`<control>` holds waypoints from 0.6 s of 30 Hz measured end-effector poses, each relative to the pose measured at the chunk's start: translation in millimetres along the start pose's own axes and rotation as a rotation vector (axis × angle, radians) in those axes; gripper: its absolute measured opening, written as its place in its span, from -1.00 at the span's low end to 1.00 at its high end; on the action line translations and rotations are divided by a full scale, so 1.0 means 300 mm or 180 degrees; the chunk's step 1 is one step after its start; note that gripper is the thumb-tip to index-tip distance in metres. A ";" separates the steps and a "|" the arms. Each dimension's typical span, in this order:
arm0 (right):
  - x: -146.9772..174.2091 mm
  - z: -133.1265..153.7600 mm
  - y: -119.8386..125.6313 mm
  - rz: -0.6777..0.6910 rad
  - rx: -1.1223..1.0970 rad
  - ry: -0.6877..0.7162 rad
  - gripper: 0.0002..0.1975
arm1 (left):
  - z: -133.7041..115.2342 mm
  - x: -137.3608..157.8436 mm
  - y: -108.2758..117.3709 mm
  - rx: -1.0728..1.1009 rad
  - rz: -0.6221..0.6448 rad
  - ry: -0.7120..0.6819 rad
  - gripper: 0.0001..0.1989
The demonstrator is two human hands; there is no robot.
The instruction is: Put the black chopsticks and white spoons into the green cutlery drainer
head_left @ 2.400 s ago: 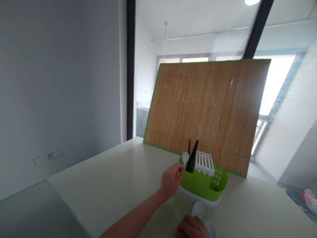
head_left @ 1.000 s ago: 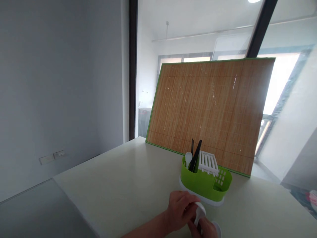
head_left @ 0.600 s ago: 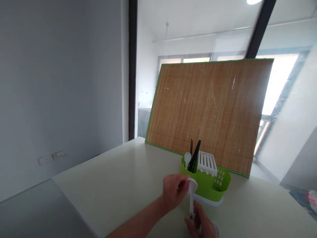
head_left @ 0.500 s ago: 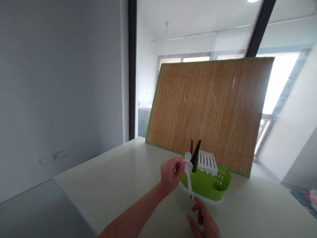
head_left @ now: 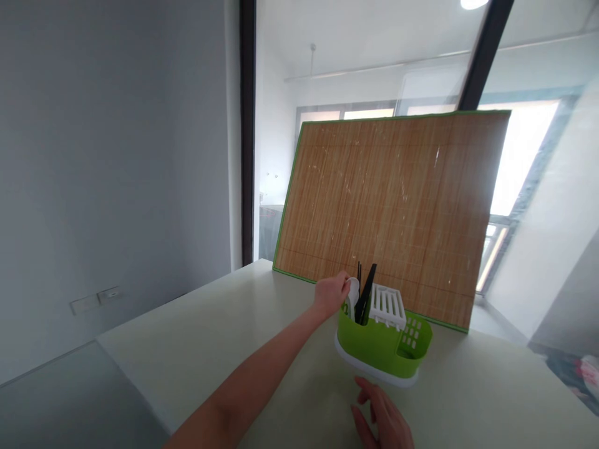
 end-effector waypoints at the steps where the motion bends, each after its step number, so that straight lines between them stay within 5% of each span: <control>1: -0.002 -0.001 0.002 0.0029 -0.0013 0.0032 -0.68 | 0.013 0.003 -0.014 -0.0011 0.0091 0.0077 -0.74; 12: -0.002 -0.001 -0.001 0.0124 0.0027 0.0194 -0.77 | 0.030 0.031 -0.040 0.0254 0.0154 0.0196 -0.75; 18: -0.024 0.023 0.042 -0.0336 0.0057 0.0441 -0.89 | -0.029 0.230 -0.022 0.1218 -0.0283 0.0008 -0.78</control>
Point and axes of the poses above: each hand's wrist, its own x-axis away from the middle knuckle, its own y-axis out of the back of the hand, z = x × y, the point moved 1 cm from there along -x, towards the middle knuckle, and after that the axes turned 15 degrees about x, right-handed, at the moved point
